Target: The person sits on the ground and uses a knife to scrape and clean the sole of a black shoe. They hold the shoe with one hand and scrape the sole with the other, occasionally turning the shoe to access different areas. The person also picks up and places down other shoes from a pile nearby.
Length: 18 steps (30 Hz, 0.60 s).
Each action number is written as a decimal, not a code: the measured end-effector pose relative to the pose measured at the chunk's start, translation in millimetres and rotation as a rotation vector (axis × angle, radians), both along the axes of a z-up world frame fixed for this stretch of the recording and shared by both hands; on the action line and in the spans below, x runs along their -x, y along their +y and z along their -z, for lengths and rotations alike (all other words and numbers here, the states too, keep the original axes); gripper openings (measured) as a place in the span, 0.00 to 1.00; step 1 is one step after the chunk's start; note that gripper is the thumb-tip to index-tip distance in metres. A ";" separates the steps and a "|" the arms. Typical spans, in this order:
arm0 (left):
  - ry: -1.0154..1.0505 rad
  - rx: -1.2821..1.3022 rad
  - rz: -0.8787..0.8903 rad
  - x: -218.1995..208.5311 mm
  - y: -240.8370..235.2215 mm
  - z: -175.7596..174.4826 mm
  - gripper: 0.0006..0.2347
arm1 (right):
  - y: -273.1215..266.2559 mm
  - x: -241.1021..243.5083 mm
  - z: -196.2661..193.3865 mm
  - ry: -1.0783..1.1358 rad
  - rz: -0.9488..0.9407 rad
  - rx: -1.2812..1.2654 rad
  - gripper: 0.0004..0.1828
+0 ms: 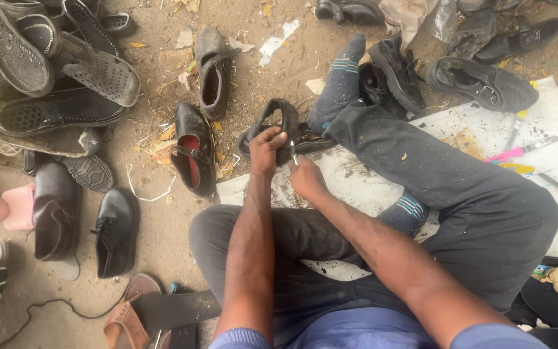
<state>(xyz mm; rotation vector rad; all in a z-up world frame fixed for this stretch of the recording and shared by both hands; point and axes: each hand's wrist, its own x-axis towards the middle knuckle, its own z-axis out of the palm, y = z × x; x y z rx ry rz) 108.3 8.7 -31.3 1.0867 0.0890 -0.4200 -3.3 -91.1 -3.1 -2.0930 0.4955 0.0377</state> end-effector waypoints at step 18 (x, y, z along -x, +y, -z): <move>-0.740 -1.553 0.708 -12.2 38.4 -63.1 0.36 | -17.6 86.8 10.5 0.115 -0.182 0.032 0.18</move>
